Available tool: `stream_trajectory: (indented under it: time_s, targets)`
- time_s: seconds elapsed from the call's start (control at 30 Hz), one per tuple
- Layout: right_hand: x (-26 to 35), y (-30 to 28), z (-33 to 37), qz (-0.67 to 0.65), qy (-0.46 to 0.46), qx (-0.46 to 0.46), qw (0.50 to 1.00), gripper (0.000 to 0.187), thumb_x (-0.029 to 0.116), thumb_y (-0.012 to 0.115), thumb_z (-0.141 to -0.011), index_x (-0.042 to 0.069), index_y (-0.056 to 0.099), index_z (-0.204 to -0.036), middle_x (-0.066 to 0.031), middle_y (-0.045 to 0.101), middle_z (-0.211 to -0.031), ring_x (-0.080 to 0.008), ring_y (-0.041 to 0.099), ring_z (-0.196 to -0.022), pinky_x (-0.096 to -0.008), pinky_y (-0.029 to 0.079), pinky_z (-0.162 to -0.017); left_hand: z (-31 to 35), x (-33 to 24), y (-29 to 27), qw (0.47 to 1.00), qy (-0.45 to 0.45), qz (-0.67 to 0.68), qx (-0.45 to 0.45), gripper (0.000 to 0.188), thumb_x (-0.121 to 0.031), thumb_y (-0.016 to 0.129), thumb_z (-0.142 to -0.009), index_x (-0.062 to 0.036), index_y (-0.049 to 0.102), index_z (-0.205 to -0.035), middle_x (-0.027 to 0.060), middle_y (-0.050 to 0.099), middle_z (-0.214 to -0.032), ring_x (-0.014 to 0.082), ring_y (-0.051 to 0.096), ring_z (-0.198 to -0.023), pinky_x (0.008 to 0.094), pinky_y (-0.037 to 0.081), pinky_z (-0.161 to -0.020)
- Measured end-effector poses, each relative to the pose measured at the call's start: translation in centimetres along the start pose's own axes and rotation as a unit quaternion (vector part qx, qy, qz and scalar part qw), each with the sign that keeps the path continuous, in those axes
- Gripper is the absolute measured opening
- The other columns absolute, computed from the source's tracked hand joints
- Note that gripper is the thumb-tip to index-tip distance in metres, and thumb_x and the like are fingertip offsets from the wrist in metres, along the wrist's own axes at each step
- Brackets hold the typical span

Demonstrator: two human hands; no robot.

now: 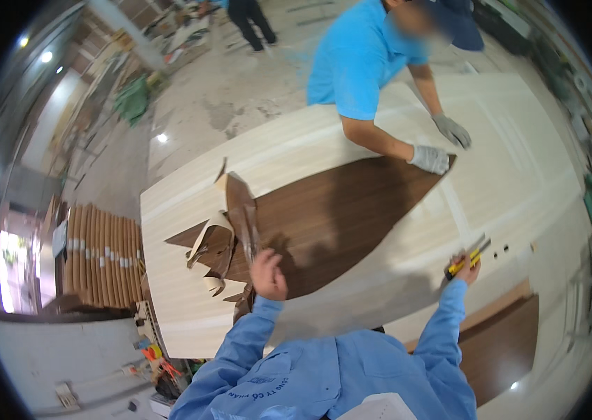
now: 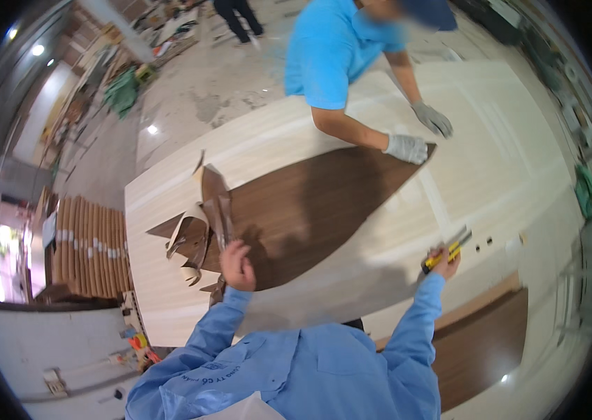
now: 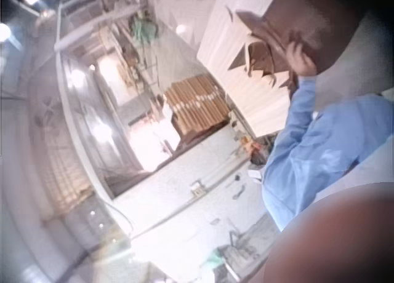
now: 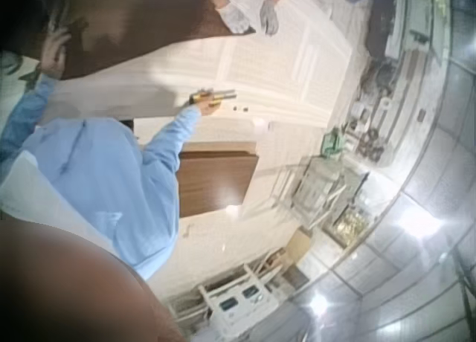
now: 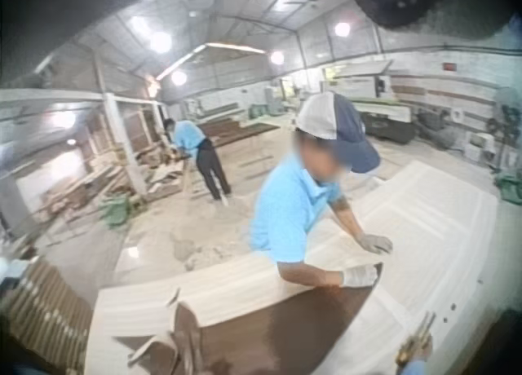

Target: The person uses a utility knife to cut and peel a brown wood-grain vinyl sheet from a large white board. They work along the edges and across the surface, removing the vinyl in strips and sections while a coworker assists on the opposite side.

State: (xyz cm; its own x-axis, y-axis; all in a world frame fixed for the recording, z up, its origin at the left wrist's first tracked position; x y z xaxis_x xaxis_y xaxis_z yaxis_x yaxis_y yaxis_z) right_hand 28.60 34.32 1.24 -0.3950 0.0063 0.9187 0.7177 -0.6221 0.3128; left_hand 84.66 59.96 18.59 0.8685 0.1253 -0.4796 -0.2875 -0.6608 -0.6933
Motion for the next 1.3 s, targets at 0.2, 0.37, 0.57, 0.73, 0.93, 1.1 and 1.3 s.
stream_trajectory:
  time_s: [0.2,0.37,0.57,0.73,0.93,1.1,1.3]
  targets:
    - [0.4,1.0,0.5,0.021,-0.007,0.061,0.998,0.039,0.003,0.064,-0.093,0.007,0.05,-0.129,-0.0092,0.061,-0.076,-0.0191,0.059,-0.053,-0.0372,0.056,-0.05,4.0,-1.9,6.2,0.989,-0.02,0.102,0.107,0.034,0.006,0.059,-0.079,-0.0079,0.07,-0.108,0.0147,0.066,-0.111,0.0365,0.062,-0.101,0.0428,0.05,-0.091]
    - [-0.1,1.9,0.5,0.025,0.05,0.085,0.995,0.027,0.011,0.063,-0.097,0.007,0.053,-0.122,-0.0084,0.062,-0.078,-0.0175,0.06,-0.054,-0.0313,0.051,-0.046,4.2,-2.8,9.7,0.972,-0.023,0.125,0.198,0.033,0.005,0.062,-0.082,-0.0079,0.069,-0.111,0.0148,0.066,-0.109,0.0362,0.061,-0.103,0.0422,0.05,-0.091]
    - [2.0,8.1,-2.0,0.047,0.054,0.151,0.986,0.047,0.008,0.062,-0.098,0.005,0.047,-0.142,-0.014,0.068,-0.093,-0.0172,0.064,-0.058,-0.0314,0.055,-0.051,-5.3,-7.4,15.8,0.959,0.08,0.134,0.236,0.027,-0.003,0.067,-0.087,-0.0079,0.068,-0.113,0.014,0.066,-0.112,0.0359,0.061,-0.105,0.0426,0.049,-0.092]
    - [2.8,14.4,-7.6,0.102,0.084,0.259,0.957,0.053,0.007,0.062,-0.098,0.002,0.042,-0.147,-0.0143,0.069,-0.097,-0.0173,0.066,-0.061,-0.032,0.057,-0.054,-14.5,-15.7,25.8,0.939,0.169,0.18,0.238,0.026,-0.004,0.069,-0.087,-0.0066,0.068,-0.112,0.014,0.067,-0.113,0.0354,0.062,-0.108,0.0416,0.05,-0.095]
    - [4.6,21.1,-18.0,0.038,-0.054,0.213,0.975,0.056,0.004,0.062,-0.096,0.0,0.04,-0.147,-0.0138,0.069,-0.098,-0.0173,0.067,-0.065,-0.0313,0.056,-0.057,-22.1,-25.5,43.1,0.91,0.255,0.192,0.263,0.021,-0.007,0.07,-0.087,-0.0112,0.07,-0.108,0.0079,0.069,-0.105,0.0306,0.063,-0.102,0.0404,0.051,-0.088]
    - [4.3,21.8,-21.2,0.031,-0.083,0.123,0.988,0.05,0.002,0.061,-0.096,0.002,0.045,-0.143,-0.0102,0.067,-0.098,-0.0158,0.068,-0.07,-0.0288,0.055,-0.057,-25.6,-29.7,54.3,0.907,0.245,0.197,0.28,0.015,-0.008,0.071,-0.087,-0.01,0.072,-0.102,0.006,0.067,-0.097,0.0276,0.063,-0.095,0.0386,0.052,-0.083]
    - [4.5,22.1,-20.7,0.093,-0.173,0.168,0.966,0.048,0.006,0.063,-0.096,0.001,0.047,-0.141,-0.0091,0.064,-0.092,-0.0152,0.068,-0.07,-0.0277,0.055,-0.058,-25.9,-30.2,58.1,0.898,0.228,0.22,0.306,0.012,-0.006,0.071,-0.086,-0.0093,0.072,-0.098,0.004,0.066,-0.092,0.0243,0.063,-0.092,0.035,0.053,-0.078]
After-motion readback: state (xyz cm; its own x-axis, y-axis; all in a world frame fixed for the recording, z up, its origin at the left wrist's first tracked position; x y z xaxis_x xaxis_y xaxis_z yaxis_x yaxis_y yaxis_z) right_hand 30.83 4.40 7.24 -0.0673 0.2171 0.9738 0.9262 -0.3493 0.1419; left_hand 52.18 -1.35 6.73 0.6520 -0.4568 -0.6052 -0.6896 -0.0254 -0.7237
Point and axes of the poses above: each hand's wrist, its own z-axis away from the middle knuckle, its own y-axis out of the palm, x = y × z, the point moved 7 cm from there along -z, towards the middle knuckle
